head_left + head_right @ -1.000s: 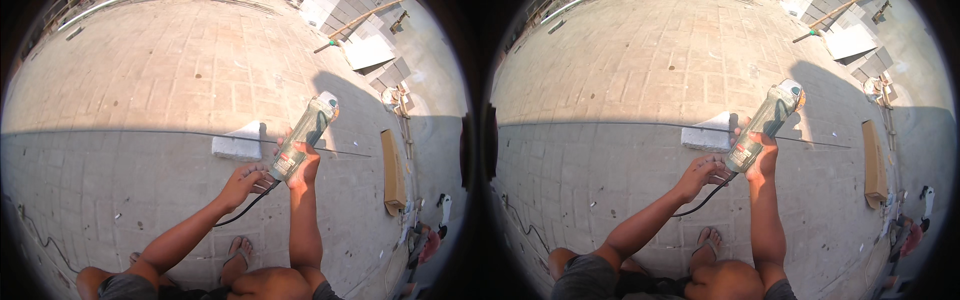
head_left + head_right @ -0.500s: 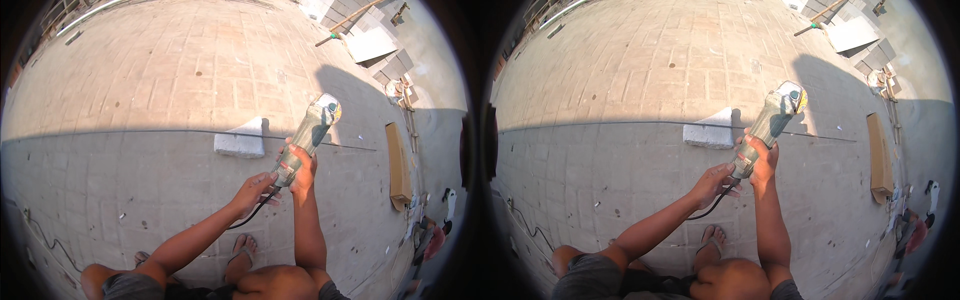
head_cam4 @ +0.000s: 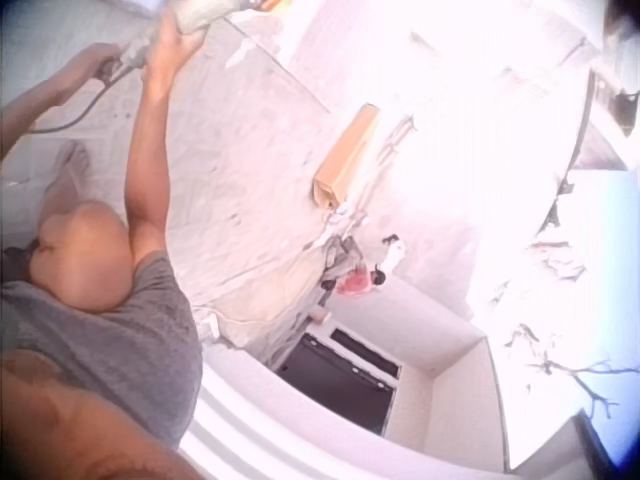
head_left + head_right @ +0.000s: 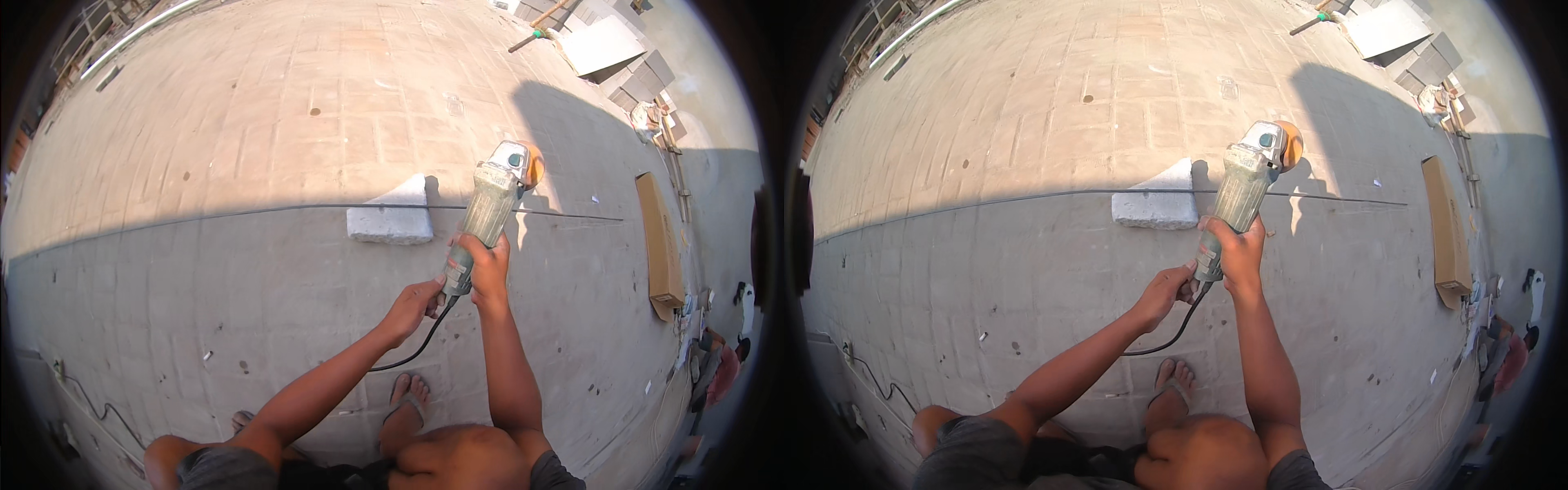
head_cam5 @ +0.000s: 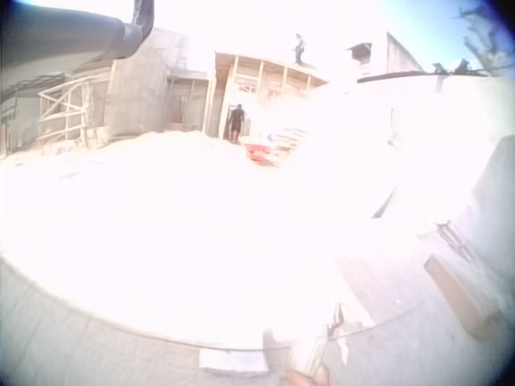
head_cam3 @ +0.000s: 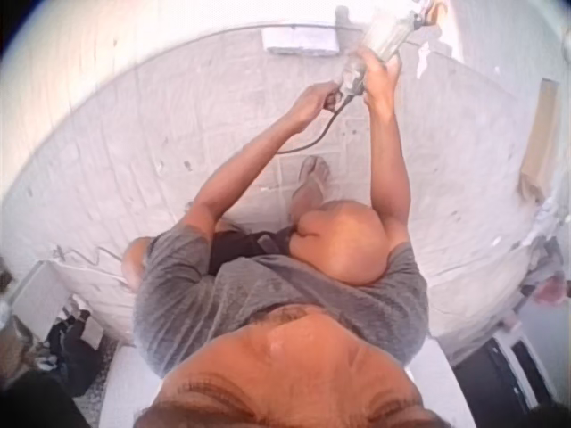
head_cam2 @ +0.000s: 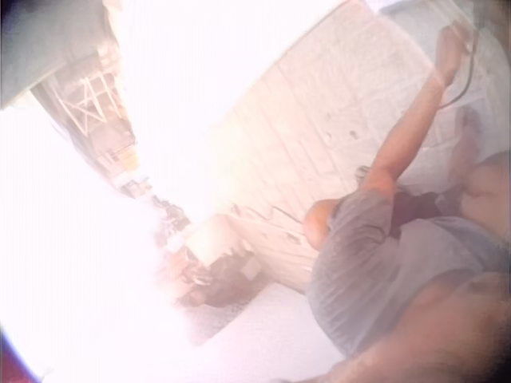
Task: The person measures a metal rod using a triangular block, then uses an angle grinder to cut the rod while holding it against the block on the floor.
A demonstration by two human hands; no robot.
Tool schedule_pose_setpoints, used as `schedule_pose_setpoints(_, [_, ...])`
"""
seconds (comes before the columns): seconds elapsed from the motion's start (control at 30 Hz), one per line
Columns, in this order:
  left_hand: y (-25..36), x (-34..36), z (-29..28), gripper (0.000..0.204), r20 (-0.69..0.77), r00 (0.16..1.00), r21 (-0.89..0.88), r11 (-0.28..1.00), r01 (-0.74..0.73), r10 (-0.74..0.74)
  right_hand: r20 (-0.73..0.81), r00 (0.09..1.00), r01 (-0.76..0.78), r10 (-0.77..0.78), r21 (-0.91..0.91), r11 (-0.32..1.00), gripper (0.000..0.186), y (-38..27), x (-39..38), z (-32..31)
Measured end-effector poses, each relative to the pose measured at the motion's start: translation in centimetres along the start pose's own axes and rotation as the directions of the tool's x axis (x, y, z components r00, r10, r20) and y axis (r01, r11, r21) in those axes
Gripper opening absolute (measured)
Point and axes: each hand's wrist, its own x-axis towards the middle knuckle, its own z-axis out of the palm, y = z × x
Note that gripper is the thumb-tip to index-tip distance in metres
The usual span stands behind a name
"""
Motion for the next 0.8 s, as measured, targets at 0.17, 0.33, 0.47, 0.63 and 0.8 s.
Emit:
schedule_pose_setpoints(0.17, [2.2, 2.8, -6.4, 0.041, -0.262, 0.906, 0.616, 0.781, -0.108, 0.333, -0.087, 0.994, 0.037, -0.072, -0.355, 0.934, 0.052, 4.3, 0.9, -0.2])
schedule_pose_setpoints(0.33, [5.5, 6.3, -13.9, 0.020, 0.035, 0.672, 0.989, 0.070, -0.128, 0.740, -0.081, 0.997, -0.057, -0.002, -0.720, 0.691, 0.070, 7.5, 0.5, 0.6])
schedule_pose_setpoints(0.47, [5.6, 8.4, -17.5, 0.031, 0.124, 0.747, 0.983, -0.186, 0.000, 0.653, -0.061, 0.980, -0.162, 0.189, -0.797, 0.582, 0.079, 8.9, 0.5, 2.1])
schedule_pose_setpoints(0.63, [5.4, 11.0, -18.2, 0.033, 0.009, 0.873, 0.979, -0.182, 0.091, 0.487, -0.067, 0.972, -0.192, 0.226, -0.781, 0.595, 0.080, 9.7, 1.3, 3.3])
schedule_pose_setpoints(0.8, [6.2, 12.1, -18.0, 0.036, -0.122, 0.912, 0.991, 0.097, 0.091, 0.392, -0.112, 0.971, -0.217, 0.212, -0.791, 0.573, 0.078, 10.2, 1.3, 3.3])
